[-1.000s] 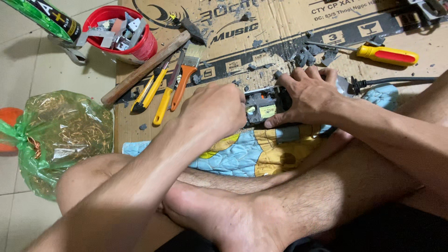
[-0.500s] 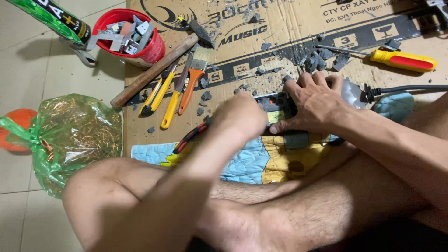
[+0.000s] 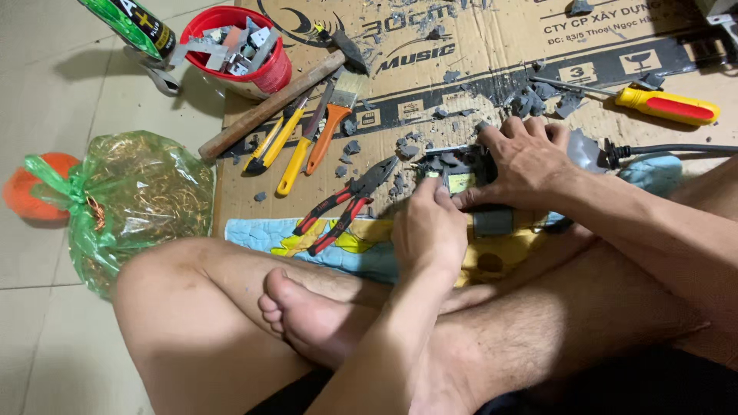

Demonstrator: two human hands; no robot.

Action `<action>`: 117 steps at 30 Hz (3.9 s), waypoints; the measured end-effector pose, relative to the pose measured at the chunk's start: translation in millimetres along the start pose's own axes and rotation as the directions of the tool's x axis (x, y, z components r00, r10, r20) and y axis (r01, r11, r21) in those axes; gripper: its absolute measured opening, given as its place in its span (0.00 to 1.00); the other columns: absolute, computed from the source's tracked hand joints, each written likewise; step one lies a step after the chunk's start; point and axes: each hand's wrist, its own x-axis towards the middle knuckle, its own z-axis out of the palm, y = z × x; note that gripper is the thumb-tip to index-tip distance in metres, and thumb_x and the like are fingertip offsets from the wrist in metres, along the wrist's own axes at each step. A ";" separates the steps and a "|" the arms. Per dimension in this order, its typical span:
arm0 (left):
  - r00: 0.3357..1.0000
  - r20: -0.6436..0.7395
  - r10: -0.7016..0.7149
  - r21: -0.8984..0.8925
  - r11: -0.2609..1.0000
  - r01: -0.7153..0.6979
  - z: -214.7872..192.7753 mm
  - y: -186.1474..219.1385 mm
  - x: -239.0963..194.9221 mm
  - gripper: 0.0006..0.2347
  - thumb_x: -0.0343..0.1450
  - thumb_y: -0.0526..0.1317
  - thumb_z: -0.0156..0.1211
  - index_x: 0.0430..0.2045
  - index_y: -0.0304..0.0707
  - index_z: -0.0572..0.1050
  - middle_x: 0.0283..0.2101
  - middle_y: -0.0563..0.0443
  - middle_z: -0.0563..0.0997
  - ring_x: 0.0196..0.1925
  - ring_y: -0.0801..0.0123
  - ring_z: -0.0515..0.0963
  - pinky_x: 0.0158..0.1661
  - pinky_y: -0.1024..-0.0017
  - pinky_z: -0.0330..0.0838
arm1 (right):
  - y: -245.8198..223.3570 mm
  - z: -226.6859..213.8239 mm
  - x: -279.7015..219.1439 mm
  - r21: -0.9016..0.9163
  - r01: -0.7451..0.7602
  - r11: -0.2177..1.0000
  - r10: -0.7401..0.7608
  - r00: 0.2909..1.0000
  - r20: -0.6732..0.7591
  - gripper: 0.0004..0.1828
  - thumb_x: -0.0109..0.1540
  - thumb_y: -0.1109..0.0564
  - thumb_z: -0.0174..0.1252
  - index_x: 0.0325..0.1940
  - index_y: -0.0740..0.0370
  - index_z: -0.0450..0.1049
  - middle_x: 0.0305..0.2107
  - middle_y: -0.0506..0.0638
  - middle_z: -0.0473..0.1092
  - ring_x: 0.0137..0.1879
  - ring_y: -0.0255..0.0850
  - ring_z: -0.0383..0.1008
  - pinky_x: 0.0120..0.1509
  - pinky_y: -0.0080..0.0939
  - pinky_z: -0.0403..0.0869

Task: The person is repairing a small electronic device, likely a hard drive, using various tools. They use pliers to remove parts and a screwdriver to adjust components inside the device.

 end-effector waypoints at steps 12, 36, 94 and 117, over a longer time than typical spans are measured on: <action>0.975 0.159 0.154 0.402 0.892 -0.207 -31.0 -1.4 51.4 0.18 0.71 0.45 0.44 0.50 0.52 0.80 0.50 0.45 0.83 0.59 0.48 0.79 0.55 0.51 0.73 | -6.2 -7.1 -11.1 0.041 0.055 0.998 -0.052 0.997 -0.060 0.58 0.42 0.07 0.57 0.62 0.44 0.65 0.55 0.53 0.65 0.64 0.52 0.64 0.70 0.63 0.53; 0.990 0.070 0.126 0.410 0.901 -0.144 -60.0 -4.3 27.2 0.19 0.70 0.46 0.44 0.51 0.55 0.81 0.53 0.41 0.81 0.60 0.44 0.77 0.58 0.53 0.71 | -15.7 -20.6 -0.6 -0.307 0.476 0.824 -0.553 0.792 -0.257 0.10 0.68 0.51 0.49 0.42 0.52 0.76 0.30 0.48 0.77 0.39 0.36 0.79 0.48 0.34 0.80; 0.904 0.084 0.419 0.212 0.879 -0.427 -28.1 -38.7 26.3 0.18 0.76 0.33 0.40 0.59 0.31 0.72 0.48 0.24 0.80 0.50 0.36 0.82 0.51 0.45 0.76 | -46.6 -22.6 -4.1 -0.185 0.407 0.895 -0.427 0.900 -0.086 0.12 0.69 0.53 0.47 0.53 0.54 0.73 0.41 0.56 0.73 0.45 0.45 0.80 0.45 0.42 0.81; 0.920 0.238 0.311 0.519 0.760 -0.391 -69.9 27.2 65.8 0.15 0.73 0.38 0.48 0.50 0.38 0.80 0.41 0.42 0.85 0.53 0.49 0.82 0.56 0.51 0.71 | 8.5 -11.7 -5.7 -0.042 -0.012 0.999 0.013 0.999 0.033 0.60 0.47 0.07 0.53 0.69 0.47 0.65 0.65 0.58 0.60 0.73 0.55 0.56 0.71 0.64 0.61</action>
